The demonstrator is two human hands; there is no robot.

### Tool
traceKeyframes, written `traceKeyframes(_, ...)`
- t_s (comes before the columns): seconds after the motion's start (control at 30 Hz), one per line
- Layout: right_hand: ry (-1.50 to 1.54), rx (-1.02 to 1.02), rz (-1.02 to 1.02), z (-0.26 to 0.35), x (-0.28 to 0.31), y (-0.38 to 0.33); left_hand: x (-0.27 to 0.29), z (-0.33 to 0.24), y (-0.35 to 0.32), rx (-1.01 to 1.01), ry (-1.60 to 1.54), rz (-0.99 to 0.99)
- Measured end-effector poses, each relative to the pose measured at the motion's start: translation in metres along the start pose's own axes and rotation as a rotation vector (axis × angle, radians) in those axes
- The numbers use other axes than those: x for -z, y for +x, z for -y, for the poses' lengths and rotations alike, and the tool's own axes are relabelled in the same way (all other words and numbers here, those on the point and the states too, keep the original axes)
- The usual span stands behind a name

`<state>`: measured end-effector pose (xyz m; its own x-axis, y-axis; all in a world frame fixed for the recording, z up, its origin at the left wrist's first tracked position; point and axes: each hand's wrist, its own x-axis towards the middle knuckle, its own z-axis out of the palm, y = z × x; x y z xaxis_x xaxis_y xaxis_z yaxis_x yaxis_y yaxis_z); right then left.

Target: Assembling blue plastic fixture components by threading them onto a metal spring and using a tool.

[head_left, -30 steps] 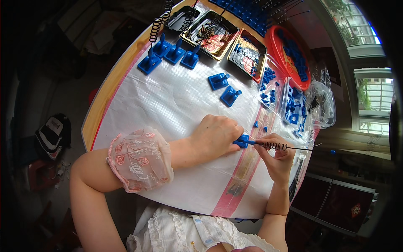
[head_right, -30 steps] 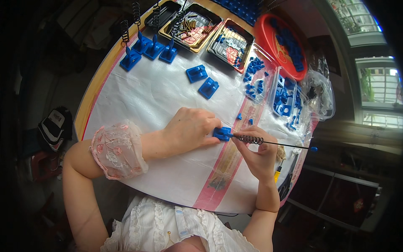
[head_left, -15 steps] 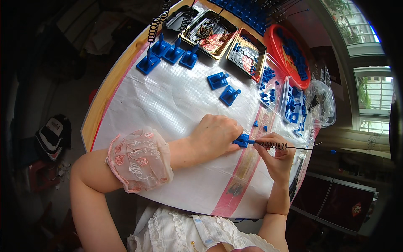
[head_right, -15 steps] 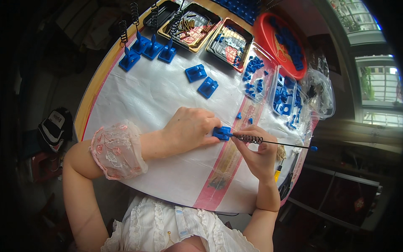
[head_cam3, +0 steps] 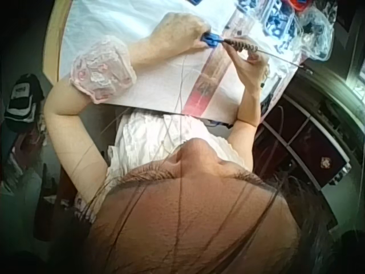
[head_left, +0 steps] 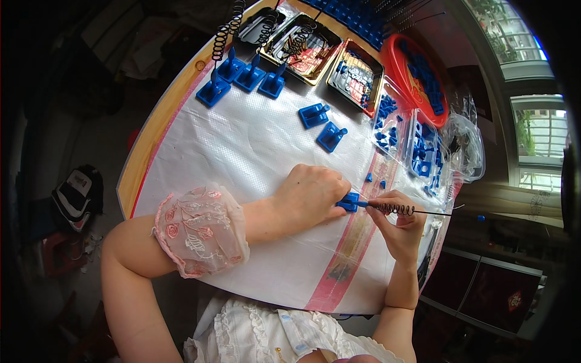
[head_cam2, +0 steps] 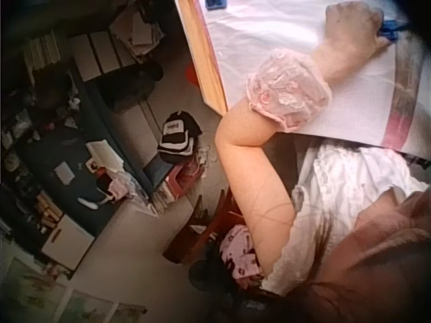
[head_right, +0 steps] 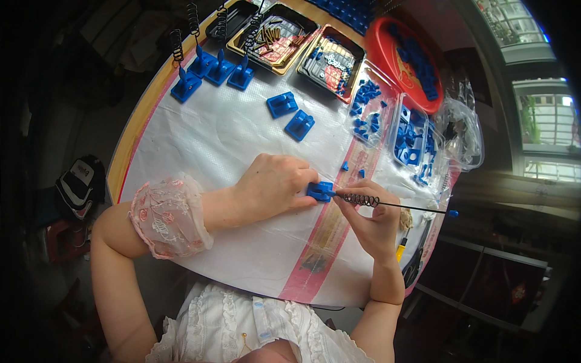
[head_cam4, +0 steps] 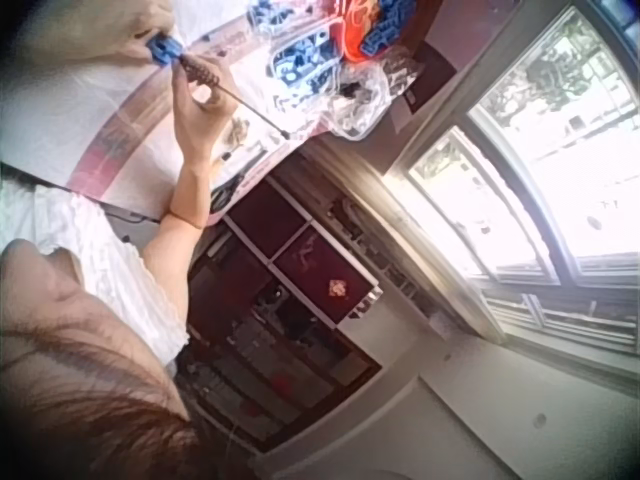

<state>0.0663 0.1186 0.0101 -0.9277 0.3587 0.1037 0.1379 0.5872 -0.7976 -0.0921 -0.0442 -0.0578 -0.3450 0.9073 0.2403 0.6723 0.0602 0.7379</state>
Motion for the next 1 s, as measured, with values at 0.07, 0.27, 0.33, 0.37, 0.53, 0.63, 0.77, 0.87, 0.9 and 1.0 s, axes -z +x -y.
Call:
traceKeyframes(0.07, -0.004, -0.001, 0.001, -0.0005, 0.0002, 0.0000, -0.0006, 0.0007, 0.0003, -0.003, -0.003, 0.000)
traceKeyframes(0.27, -0.012, 0.000, -0.004, 0.0001, 0.0004, 0.0001, -0.0001, 0.0000, 0.0005, -0.001, -0.004, 0.008)
traceKeyframes(0.33, -0.012, -0.004, -0.005, 0.0003, 0.0000, 0.0003, -0.0005, 0.0004, 0.0005, -0.004, -0.004, 0.004)
traceKeyframes(0.37, -0.012, -0.006, -0.006, 0.0003, -0.0001, 0.0003, -0.0008, 0.0005, 0.0004, -0.005, -0.004, 0.000)
traceKeyframes(0.53, -0.038, 0.011, 0.000, 0.0004, 0.0006, 0.0007, 0.0002, -0.0002, 0.0004, 0.000, -0.001, 0.006)
traceKeyframes(0.63, -0.031, 0.006, -0.003, 0.0013, 0.0003, 0.0007, -0.0004, 0.0001, 0.0004, -0.001, -0.002, 0.003)
traceKeyframes(0.77, -0.024, 0.006, 0.001, 0.0020, 0.0004, 0.0010, -0.0002, 0.0001, 0.0002, -0.005, -0.002, -0.001)
traceKeyframes(0.87, -0.032, 0.005, 0.001, 0.0014, 0.0007, 0.0009, 0.0003, 0.0005, 0.0004, -0.005, -0.011, 0.005)
traceKeyframes(0.9, -0.032, 0.005, 0.001, 0.0013, 0.0007, 0.0008, 0.0002, 0.0005, 0.0005, -0.004, -0.012, 0.008)
traceKeyframes(1.0, -0.028, 0.004, 0.000, 0.0014, 0.0004, 0.0008, 0.0014, -0.0003, 0.0000, -0.001, -0.010, 0.008)
